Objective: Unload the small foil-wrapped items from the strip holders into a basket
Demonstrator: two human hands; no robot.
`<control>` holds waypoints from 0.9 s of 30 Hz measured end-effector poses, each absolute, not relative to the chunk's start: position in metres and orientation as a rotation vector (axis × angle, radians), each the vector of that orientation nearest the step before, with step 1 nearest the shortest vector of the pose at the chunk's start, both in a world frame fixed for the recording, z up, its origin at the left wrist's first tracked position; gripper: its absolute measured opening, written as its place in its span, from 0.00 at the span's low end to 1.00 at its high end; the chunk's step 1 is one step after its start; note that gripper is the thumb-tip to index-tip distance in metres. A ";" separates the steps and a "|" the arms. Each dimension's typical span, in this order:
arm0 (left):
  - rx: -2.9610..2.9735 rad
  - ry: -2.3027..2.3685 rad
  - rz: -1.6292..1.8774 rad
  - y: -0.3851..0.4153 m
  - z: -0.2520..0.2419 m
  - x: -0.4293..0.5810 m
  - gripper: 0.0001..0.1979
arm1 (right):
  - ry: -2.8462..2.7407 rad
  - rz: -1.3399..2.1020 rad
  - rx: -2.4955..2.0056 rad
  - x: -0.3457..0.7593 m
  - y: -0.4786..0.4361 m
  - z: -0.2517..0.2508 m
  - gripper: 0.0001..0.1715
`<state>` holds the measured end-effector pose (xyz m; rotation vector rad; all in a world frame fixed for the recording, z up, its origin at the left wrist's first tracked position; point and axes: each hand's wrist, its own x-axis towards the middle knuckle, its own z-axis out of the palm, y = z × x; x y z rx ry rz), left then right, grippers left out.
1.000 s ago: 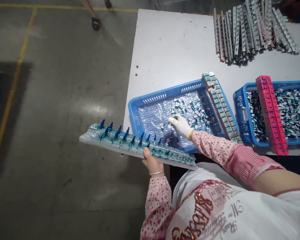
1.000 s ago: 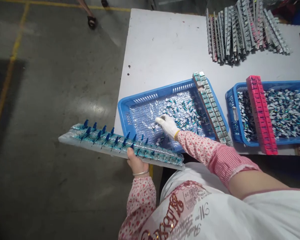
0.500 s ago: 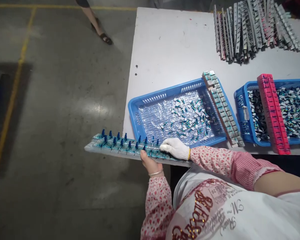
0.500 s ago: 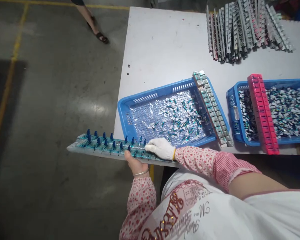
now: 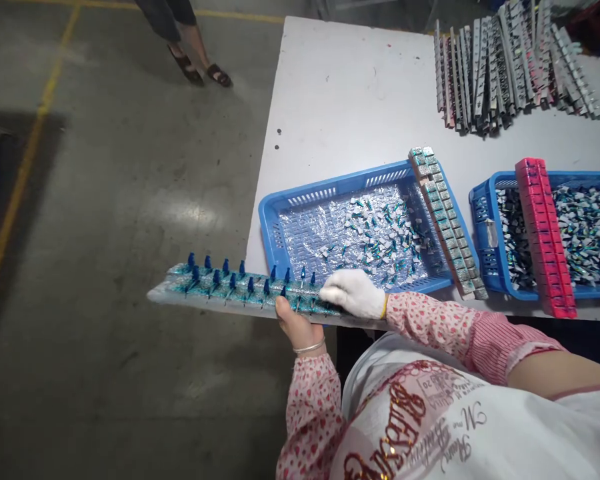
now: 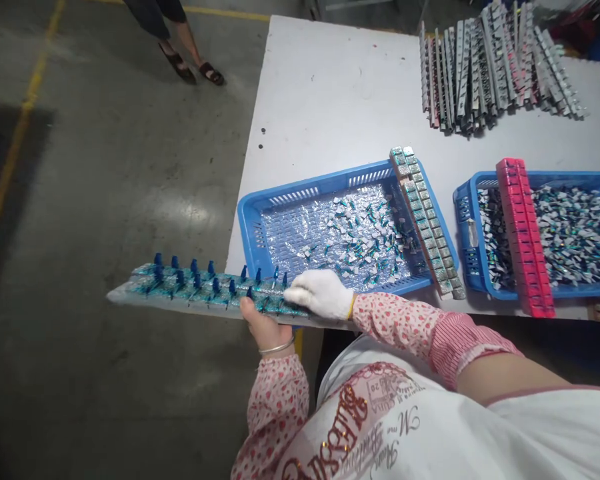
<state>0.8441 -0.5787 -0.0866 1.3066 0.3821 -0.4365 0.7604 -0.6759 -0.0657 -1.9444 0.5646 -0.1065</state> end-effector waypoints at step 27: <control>1.317 0.381 -0.518 -0.555 -0.114 0.817 0.24 | 0.781 0.106 -1.985 0.795 -0.683 -0.125 0.27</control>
